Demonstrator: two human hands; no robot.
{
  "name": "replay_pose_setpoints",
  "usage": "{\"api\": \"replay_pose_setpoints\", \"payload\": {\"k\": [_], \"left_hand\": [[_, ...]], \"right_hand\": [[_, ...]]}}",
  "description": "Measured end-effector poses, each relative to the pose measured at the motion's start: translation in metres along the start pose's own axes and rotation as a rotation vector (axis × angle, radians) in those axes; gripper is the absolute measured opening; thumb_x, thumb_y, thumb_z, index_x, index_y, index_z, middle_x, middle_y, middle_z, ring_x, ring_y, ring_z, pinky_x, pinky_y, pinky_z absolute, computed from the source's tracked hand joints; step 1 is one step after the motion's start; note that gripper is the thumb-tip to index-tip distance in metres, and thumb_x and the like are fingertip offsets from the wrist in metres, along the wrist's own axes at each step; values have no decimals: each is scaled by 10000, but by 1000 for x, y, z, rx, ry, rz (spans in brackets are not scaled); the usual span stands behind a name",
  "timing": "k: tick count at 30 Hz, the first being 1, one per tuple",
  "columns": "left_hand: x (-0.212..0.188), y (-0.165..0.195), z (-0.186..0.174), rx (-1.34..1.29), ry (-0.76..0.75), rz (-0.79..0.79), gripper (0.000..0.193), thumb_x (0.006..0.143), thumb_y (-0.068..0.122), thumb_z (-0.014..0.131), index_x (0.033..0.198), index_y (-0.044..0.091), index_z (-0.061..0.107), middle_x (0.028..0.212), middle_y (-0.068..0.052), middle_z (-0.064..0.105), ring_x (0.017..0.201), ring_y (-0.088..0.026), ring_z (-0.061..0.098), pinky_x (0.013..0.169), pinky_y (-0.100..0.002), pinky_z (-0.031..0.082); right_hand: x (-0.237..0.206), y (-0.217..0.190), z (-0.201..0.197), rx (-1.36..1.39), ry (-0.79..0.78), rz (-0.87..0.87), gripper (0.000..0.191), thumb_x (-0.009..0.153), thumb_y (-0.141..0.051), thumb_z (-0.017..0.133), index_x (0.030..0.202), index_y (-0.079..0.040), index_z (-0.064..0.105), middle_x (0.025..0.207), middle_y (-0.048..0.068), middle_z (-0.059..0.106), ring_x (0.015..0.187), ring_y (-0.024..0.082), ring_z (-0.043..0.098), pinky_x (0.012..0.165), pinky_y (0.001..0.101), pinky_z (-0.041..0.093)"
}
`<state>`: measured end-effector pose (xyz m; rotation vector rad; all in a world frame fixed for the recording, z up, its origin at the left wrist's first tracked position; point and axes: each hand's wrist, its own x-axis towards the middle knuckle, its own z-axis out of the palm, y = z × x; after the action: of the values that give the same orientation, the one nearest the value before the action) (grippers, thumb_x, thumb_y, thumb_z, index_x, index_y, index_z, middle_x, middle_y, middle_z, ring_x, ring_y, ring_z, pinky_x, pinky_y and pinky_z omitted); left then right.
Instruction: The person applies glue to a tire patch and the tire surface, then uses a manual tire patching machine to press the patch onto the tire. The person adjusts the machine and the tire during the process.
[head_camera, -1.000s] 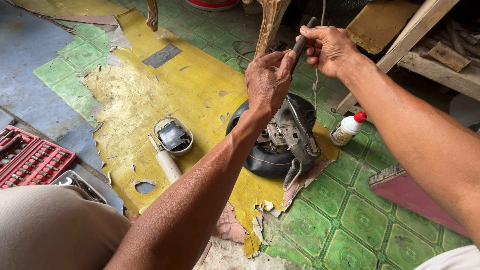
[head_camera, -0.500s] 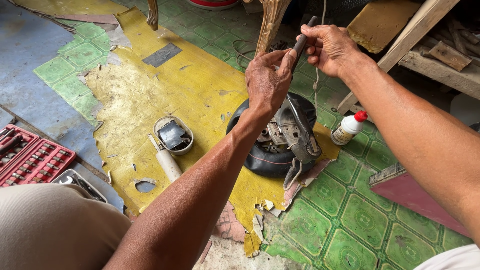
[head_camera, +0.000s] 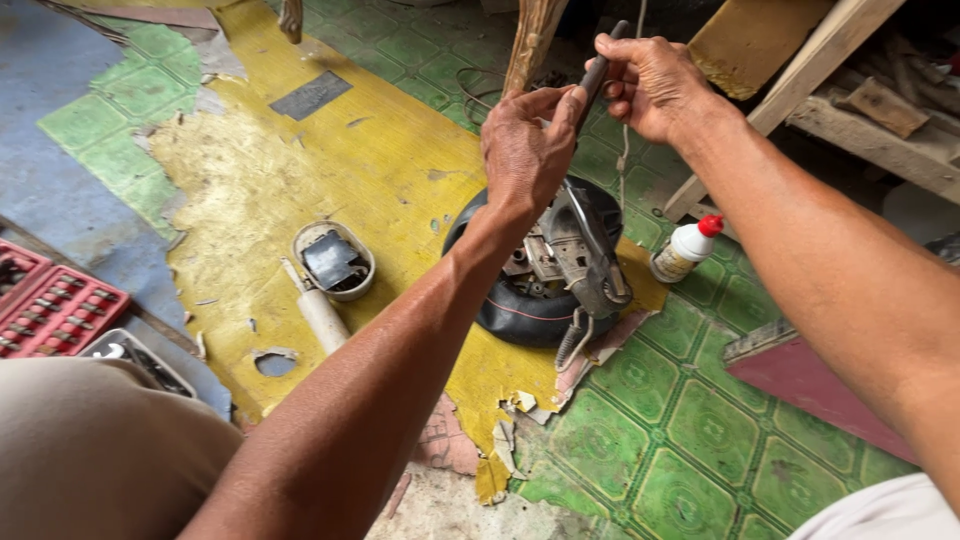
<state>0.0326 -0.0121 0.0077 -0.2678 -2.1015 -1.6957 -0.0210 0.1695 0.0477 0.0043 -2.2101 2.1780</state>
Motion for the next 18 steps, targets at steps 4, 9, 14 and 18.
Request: {"api": "replay_pose_setpoints", "payload": {"k": [4,9,14,18], "left_hand": [[6,-8,3,-51,-46,-56,374,887,413,684,1050,100,807,874,-80,794,725,-172,737,659,-368,606],[23,-22,2,-141,35,-12,506,954,509,560,995,64,797,908,-116,796,750,-178,763,677,-381,631],[29,-27,-3,-133,115,16,652,952,618,459,1005,75,817,850,-117,808,732,-182,748,679,-393,586],[30,-24,-6,-134,152,49,694,947,658,455,997,78,833,807,-110,804,740,-159,748,684,-367,575]], "right_hand": [[3,2,-3,12,5,10,215,894,-302,801,846,-122,694,778,-25,630,677,72,524,565,255,403],[5,4,-6,12,23,31,313,870,-374,827,883,-121,644,793,-16,618,684,77,542,570,253,412],[6,5,-11,29,33,29,404,881,-452,803,989,-131,583,830,0,648,687,79,554,560,252,410],[6,8,-16,-19,48,22,420,900,-492,766,991,-134,566,865,25,675,686,74,560,548,243,425]]}}
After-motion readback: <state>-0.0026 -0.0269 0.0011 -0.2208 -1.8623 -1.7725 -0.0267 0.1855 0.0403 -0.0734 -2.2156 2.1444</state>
